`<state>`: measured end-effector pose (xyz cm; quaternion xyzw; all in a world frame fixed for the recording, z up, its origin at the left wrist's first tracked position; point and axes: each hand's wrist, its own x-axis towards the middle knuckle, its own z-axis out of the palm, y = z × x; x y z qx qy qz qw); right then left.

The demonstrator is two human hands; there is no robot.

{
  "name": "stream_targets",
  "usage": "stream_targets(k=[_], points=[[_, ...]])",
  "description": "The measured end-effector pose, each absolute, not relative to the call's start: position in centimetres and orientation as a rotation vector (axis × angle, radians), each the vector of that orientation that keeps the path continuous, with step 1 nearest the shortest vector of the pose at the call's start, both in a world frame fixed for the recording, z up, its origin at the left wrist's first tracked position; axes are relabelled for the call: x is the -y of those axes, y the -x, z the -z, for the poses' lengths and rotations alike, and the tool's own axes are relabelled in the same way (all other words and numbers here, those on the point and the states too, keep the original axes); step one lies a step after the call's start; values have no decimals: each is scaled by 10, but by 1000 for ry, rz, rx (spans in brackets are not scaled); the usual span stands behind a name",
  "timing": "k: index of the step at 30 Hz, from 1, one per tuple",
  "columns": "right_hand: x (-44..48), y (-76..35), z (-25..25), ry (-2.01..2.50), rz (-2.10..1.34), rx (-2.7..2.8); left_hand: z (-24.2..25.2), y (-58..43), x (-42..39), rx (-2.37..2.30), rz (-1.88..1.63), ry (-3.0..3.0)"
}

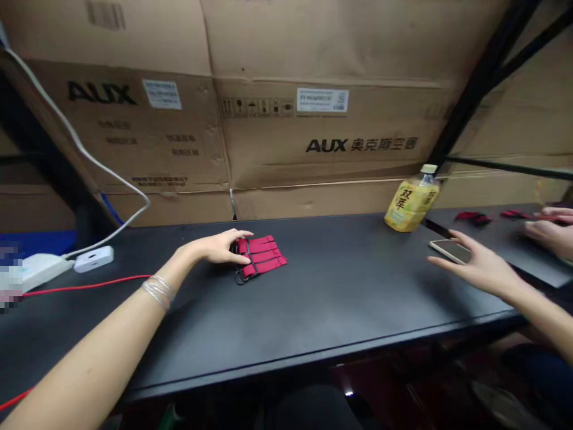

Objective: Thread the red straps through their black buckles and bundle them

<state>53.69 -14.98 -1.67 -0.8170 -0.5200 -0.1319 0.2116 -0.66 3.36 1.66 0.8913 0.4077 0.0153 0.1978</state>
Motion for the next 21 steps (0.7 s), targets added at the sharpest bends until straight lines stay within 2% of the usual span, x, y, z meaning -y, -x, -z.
stream_targets(k=[7, 11, 15, 21], points=[[63, -345, 8, 1654, -23, 1813, -17, 7, -31, -1158, -38, -2494], [13, -261, 14, 1491, -200, 1990, -14, 7, -34, -1149, -54, -2523], [-19, -217, 29, 1471, -241, 2058, -11, 8, -35, -1133, -77, -2522], [-26, -211, 48, 1450, -201, 2098, -8, 10, -38, -1124, -133, -2513]])
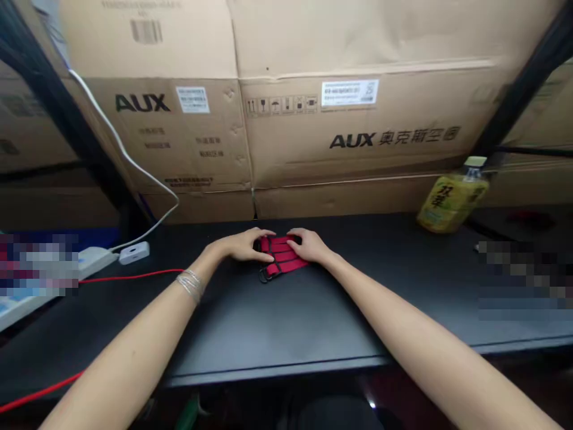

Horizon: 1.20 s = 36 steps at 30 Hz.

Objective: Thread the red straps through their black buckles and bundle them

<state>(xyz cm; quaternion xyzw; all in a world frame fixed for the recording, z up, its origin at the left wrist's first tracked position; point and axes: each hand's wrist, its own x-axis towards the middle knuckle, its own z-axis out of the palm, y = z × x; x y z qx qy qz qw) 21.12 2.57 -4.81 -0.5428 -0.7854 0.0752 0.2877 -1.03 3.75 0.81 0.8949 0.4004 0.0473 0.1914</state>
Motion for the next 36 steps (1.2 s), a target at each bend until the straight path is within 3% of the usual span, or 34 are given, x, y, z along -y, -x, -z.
stream_targets(k=[7, 27, 32, 36], points=[[-24, -212, 49, 1439, -193, 2096, 3, 11, -52, -1125, -464, -2513], [-24, -215, 45, 1454, -275, 2036, 1, 11, -52, -1163, -435, -2555], [-25, -231, 39, 1400, -435, 2046, -10, -3, -34, -1228, -558, -2674], [-25, -235, 38, 1340, -425, 2116, 0, -17, -9, -1367, -448, -2642]])
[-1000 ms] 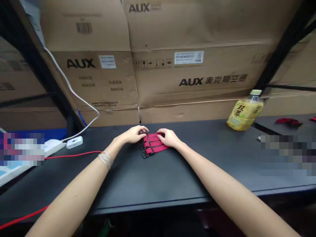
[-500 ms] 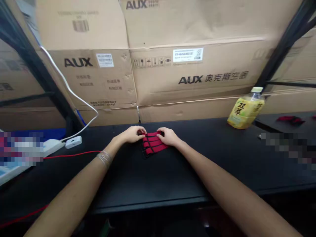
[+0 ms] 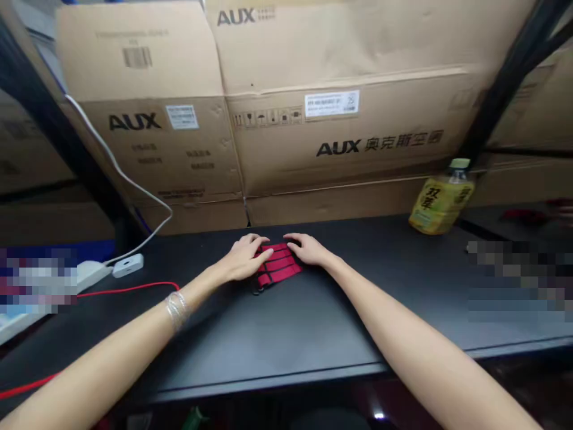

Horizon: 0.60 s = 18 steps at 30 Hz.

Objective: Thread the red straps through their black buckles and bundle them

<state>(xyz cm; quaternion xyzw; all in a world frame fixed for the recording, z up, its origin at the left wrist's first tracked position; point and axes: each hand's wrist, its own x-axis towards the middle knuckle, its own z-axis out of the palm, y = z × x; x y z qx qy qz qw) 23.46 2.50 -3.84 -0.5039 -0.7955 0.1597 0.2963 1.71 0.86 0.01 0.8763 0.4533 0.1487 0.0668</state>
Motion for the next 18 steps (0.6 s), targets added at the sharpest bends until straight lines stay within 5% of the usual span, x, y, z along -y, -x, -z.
stream_targets(k=[18], points=[[-24, -223, 46, 1459, -176, 2382, 28, -22, 22, -1513, -183, -2564]])
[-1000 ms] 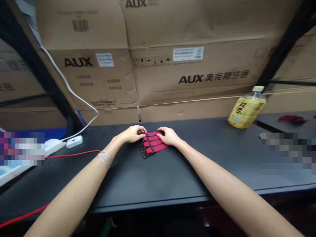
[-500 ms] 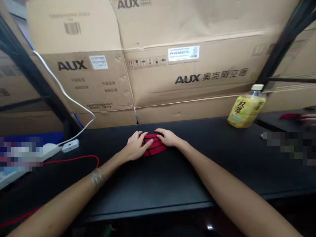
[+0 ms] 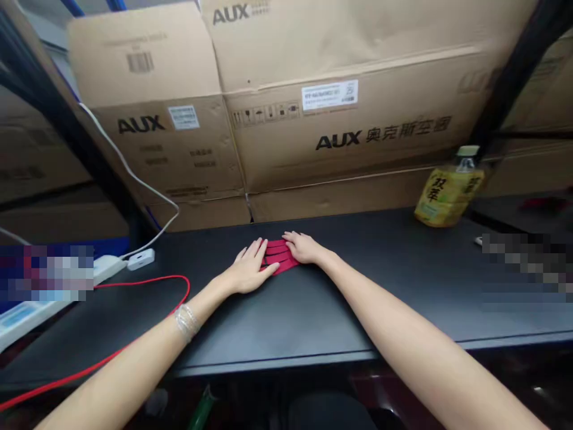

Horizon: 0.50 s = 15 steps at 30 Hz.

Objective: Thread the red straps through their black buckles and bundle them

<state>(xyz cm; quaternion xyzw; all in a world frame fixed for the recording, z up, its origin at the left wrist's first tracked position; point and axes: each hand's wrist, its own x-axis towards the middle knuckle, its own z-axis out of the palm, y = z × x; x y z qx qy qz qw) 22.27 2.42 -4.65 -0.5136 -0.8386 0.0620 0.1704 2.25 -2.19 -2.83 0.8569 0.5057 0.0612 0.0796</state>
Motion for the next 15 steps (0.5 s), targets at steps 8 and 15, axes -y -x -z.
stream_targets(k=[8, 15], points=[[-19, -229, 35, 1426, -419, 2320, 11, 2, 10, -1164, -495, -2508], [-20, -230, 34, 1432, -456, 2311, 8, 30, -11, -1354, -433, -2451]])
